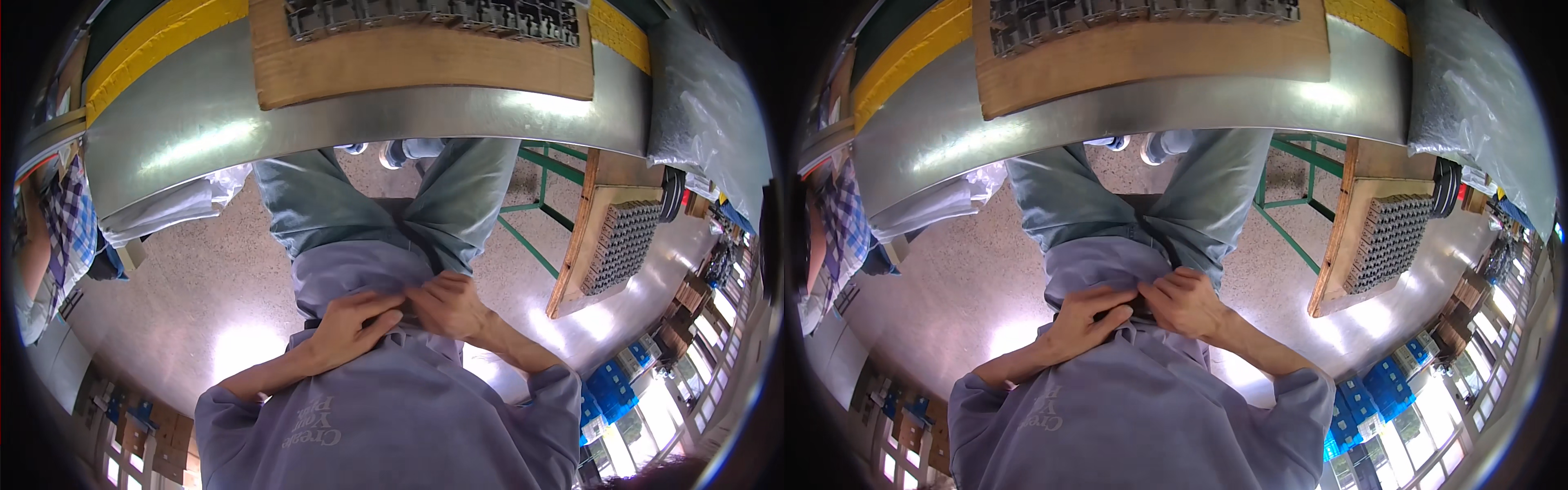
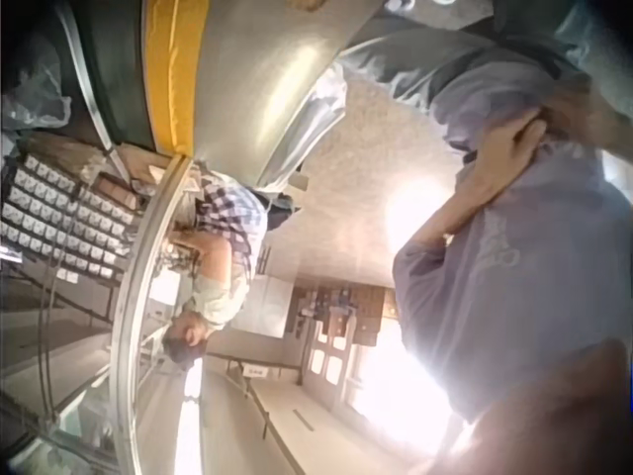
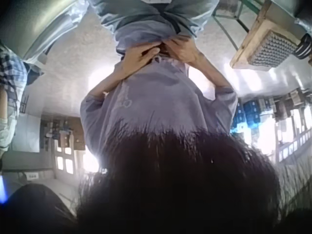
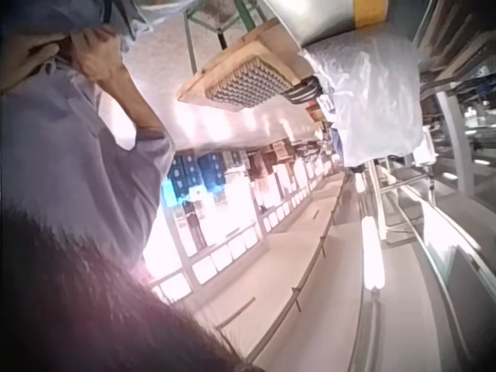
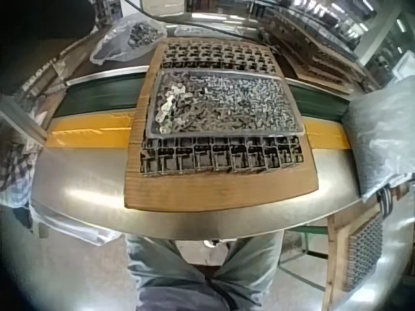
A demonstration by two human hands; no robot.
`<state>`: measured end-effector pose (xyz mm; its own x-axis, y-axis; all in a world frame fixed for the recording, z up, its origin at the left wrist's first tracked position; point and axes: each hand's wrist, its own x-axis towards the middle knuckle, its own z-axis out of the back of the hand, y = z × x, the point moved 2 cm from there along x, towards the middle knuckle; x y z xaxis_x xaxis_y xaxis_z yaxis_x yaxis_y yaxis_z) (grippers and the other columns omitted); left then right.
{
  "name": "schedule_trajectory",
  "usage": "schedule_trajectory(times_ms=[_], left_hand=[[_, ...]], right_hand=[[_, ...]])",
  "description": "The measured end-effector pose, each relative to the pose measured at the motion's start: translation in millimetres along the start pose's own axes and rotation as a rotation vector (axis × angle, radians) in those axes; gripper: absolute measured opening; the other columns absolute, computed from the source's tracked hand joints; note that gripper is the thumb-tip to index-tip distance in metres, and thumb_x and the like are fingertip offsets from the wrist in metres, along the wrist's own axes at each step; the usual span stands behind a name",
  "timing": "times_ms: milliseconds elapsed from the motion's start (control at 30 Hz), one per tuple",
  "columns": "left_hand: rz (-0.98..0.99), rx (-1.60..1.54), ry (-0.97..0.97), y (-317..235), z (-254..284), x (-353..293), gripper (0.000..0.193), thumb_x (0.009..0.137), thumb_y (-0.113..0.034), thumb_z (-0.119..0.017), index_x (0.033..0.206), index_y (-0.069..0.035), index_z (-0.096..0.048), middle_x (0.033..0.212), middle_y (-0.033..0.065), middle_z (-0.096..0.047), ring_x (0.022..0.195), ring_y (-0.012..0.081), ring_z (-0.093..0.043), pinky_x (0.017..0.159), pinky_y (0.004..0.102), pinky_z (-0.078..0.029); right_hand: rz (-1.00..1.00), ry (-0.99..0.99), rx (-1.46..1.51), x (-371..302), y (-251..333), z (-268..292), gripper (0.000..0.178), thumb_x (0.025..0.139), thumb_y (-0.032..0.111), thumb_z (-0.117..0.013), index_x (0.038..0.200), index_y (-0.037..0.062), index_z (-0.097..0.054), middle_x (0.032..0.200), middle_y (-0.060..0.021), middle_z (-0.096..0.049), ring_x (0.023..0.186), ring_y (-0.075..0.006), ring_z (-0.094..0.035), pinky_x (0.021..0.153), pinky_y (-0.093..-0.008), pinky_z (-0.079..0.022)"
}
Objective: The recorder is picking up small electronic parts and inserting them into a grid-like tray on an assembly line.
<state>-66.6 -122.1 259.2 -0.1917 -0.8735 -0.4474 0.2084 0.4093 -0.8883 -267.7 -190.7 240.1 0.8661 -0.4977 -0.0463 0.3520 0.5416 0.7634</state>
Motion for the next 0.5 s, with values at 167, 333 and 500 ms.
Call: schedule_trajectory(times_ms=[167,333,500], left_hand=[[0.261,-0.146,0.065,-9,6,2,0.032,0.087,-0.012,-0.081,0.114,0.001,-0.069,0.099,0.0102,-0.073,0.085,0.0130,-0.069,0.077,0.0273,-0.055],[0.383,-0.243,0.167,-5,12,16,0.035,0.084,-0.014,-0.083,0.112,0.001,-0.068,0.101,0.0102,-0.073,0.088,0.0151,-0.071,0.078,0.0289,-0.056],[0.142,-0.041,0.225,-36,13,29,0.028,0.081,-0.015,-0.081,0.102,-0.001,-0.070,0.094,0.0123,-0.070,0.085,0.0262,-0.072,0.078,0.0336,-0.057]], right_hand=[[0.073,-0.080,-0.085,18,0,18,0.031,0.071,0.011,-0.072,0.101,0.0039,-0.070,0.074,0.0009,-0.054,0.062,-0.0149,-0.059,0.054,-0.0297,-0.044],[0.272,-0.063,-0.291,25,0,40,0.028,0.070,0.012,-0.071,0.097,0.0069,-0.074,0.064,0.0042,-0.045,0.052,-0.0110,-0.048,0.049,-0.0270,-0.039],[0.283,0.006,-0.312,-3,1,66,0.032,0.068,0.011,-0.072,0.099,0.0042,-0.074,0.061,0.0054,-0.042,0.050,-0.0093,-0.045,0.047,-0.0267,-0.033]])
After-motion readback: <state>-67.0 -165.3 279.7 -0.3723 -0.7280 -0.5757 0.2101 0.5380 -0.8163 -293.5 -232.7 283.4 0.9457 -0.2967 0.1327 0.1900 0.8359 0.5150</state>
